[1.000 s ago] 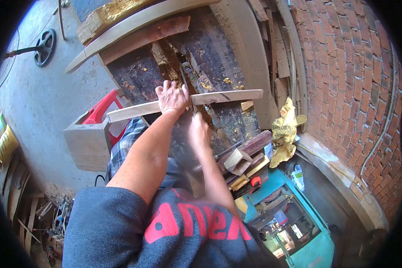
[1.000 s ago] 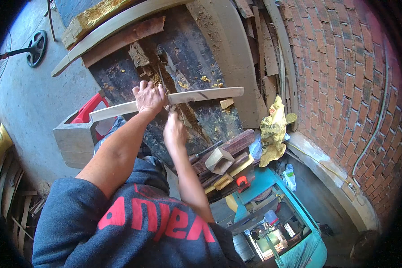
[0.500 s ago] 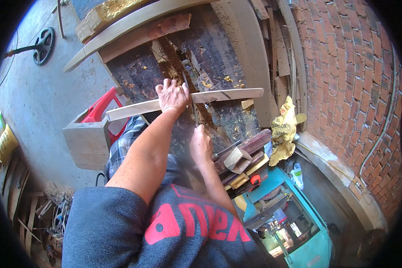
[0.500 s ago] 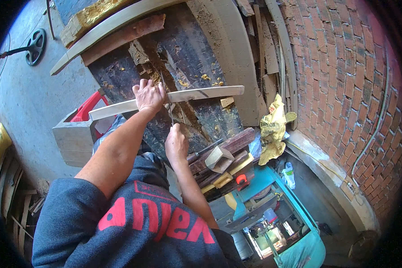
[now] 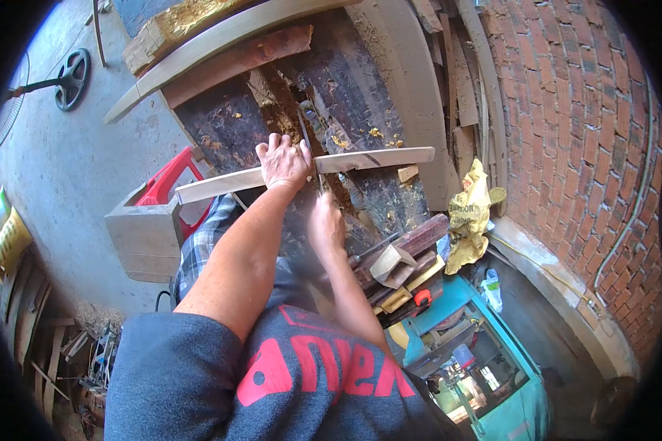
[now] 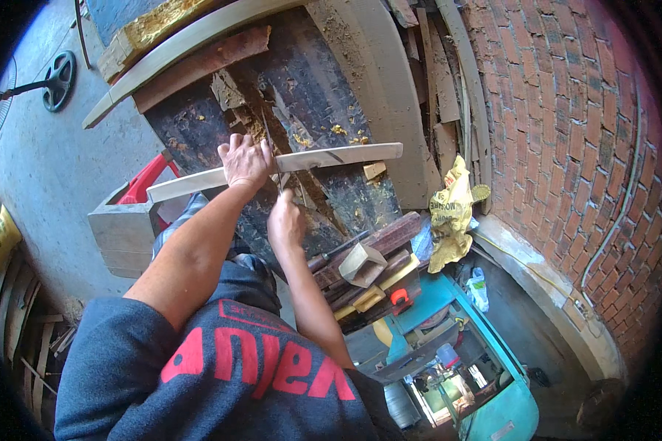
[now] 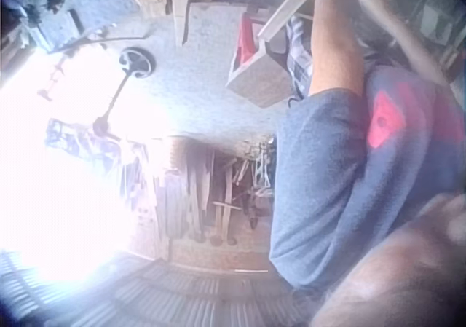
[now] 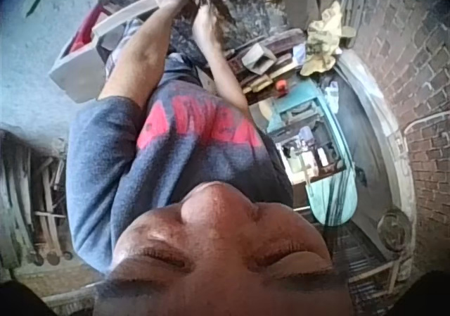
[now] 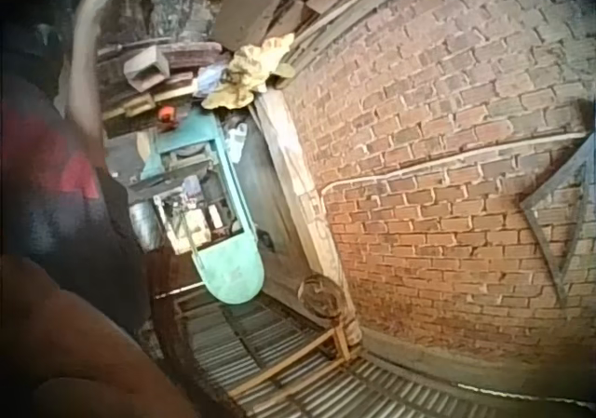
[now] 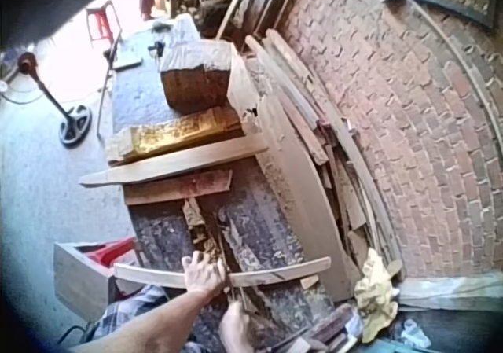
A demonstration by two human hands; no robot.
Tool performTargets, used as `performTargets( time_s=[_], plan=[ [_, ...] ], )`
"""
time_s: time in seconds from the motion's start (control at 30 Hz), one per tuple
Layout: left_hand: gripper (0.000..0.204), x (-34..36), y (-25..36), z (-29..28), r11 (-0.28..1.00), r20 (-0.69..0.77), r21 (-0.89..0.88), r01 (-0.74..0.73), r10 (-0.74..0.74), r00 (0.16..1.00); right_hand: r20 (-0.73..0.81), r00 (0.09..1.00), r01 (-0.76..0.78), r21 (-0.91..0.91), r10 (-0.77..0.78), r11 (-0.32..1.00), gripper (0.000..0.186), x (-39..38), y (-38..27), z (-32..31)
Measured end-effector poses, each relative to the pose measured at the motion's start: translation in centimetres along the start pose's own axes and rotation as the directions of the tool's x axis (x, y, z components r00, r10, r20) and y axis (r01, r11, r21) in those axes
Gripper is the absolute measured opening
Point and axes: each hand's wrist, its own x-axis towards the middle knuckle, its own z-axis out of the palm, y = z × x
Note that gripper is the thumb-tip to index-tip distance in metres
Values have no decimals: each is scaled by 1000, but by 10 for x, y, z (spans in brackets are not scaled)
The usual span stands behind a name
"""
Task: Filing and sanding wooden pieces at a workbench in a workshop.
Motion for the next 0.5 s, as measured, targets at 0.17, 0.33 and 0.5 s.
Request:
performTargets(
  time_s=[0.17, 0.33, 0.5],
  plan=[
    [42, -1, 0, -2, 1000, 13, 11, -3, 3, 1000, -43, 996, 77, 73, -74, 994, 25, 4, -13, -11],
    [41, -3, 0, -1, 1000, 0, 9, -1, 1, 1000, 49, 999, -13, 16, 12, 1000, 27, -15, -13, -21],
    [43, -2, 0, 2, 1000, -39, 13, -2, 2, 999, -9, 997, 76, 45, -76, 996, 21, 4, -18, -16]
  ],
)
